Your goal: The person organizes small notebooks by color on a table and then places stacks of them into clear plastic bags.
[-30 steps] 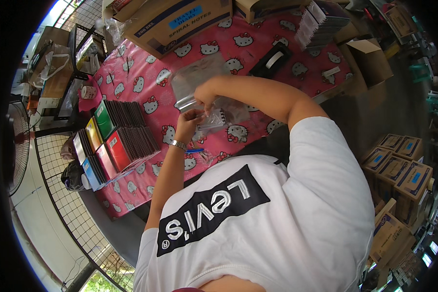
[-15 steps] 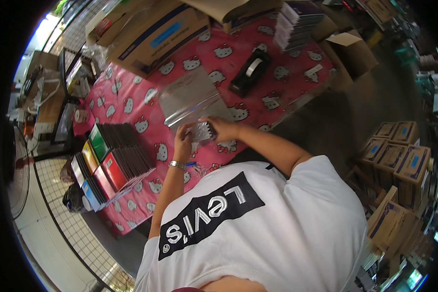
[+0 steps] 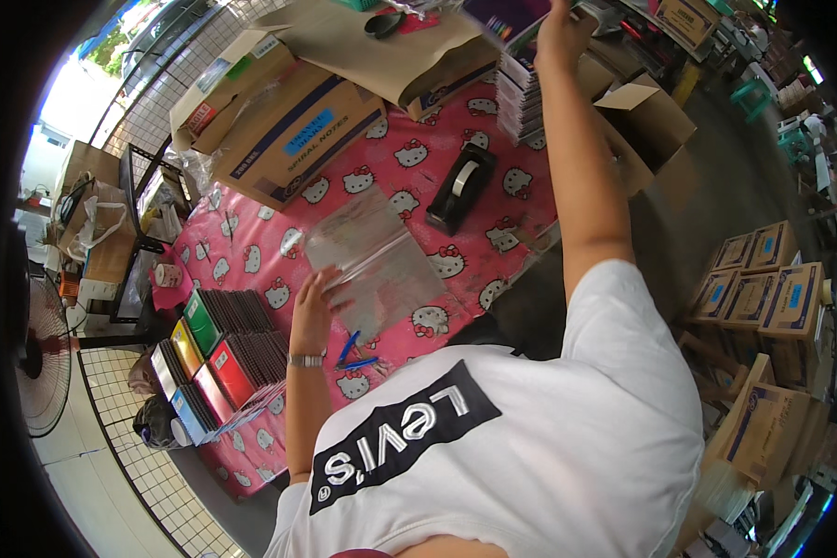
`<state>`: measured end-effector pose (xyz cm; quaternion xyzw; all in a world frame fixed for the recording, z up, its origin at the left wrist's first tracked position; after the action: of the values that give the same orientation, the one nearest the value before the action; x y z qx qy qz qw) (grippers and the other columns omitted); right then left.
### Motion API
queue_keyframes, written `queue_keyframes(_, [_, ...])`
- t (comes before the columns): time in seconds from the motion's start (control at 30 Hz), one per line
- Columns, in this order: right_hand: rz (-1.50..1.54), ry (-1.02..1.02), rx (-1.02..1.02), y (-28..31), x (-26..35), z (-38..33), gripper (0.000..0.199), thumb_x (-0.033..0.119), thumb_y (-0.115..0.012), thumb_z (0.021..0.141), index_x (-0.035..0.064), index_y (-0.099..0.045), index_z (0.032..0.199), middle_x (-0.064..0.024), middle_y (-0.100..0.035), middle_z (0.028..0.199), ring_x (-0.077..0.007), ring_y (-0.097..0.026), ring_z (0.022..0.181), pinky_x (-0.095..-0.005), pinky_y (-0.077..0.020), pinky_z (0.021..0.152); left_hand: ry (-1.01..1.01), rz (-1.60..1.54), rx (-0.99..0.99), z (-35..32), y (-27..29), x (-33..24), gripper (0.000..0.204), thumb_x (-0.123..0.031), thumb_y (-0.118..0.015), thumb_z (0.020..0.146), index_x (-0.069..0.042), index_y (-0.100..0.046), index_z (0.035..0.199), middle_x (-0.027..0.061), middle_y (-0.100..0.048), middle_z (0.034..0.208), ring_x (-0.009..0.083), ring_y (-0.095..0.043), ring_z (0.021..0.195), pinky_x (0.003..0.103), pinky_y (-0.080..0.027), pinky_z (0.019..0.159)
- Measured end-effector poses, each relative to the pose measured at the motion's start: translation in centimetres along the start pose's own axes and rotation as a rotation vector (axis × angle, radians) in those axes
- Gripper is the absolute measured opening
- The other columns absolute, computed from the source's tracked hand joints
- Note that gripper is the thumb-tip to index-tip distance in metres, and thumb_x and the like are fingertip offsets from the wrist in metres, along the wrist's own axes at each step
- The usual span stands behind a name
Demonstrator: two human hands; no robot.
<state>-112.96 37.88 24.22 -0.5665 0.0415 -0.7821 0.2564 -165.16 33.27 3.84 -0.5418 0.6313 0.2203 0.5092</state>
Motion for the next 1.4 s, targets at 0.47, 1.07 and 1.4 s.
queue_keyframes(0.47, [-0.605,-0.502,0.129,5.0,-18.1,10.2,0.059,0.054,-0.045,0.092,0.0022,-0.051,0.120,-0.0138,-0.053,0.121,-0.0268,-0.058,0.097,-0.0427,-0.0544,0.062,0.200,-0.011,-0.280,-6.2,7.1,9.0,0.031,-0.029,-0.055,0.093,-0.007,-0.057,0.115,0.0052,-0.060,0.108,0.0168,-0.059,0.096,0.033,-0.050,0.076])
queue_keyframes(1.07, [-1.416,-0.082,0.736,29.6,-21.2,-27.0,0.023,0.016,-0.060,0.078,0.0039,-0.064,0.097,-0.0196,-0.065,0.095,-0.0379,-0.062,0.094,-0.0443,-0.0483,0.080,0.134,0.104,-0.232,-7.5,7.7,10.9,0.028,-0.020,-0.057,0.091,-0.002,-0.060,0.113,0.0051,-0.065,0.097,0.0119,-0.063,0.081,0.024,-0.049,0.070])
queue_keyframes(1.4, [-0.169,-0.115,1.726,2.0,-2.9,-42.7,0.009,0.000,-0.065,0.080,0.0003,-0.065,0.089,-0.0072,-0.064,0.078,-0.0172,-0.063,0.073,-0.0285,-0.0490,0.064,-0.065,-0.263,0.024,-6.0,-1.7,6.2,0.038,-0.020,-0.053,0.096,0.004,-0.052,0.125,0.0128,-0.062,0.110,0.0201,-0.064,0.096,0.032,-0.053,0.085])
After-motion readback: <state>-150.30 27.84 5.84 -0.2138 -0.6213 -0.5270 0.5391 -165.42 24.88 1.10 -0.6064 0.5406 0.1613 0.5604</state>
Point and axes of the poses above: each hand's wrist, its own z-axis towards the middle knuckle, its own y-axis out of the back of the hand, x = y × z, the point moved 5 cm from there along z, towards the middle knuckle
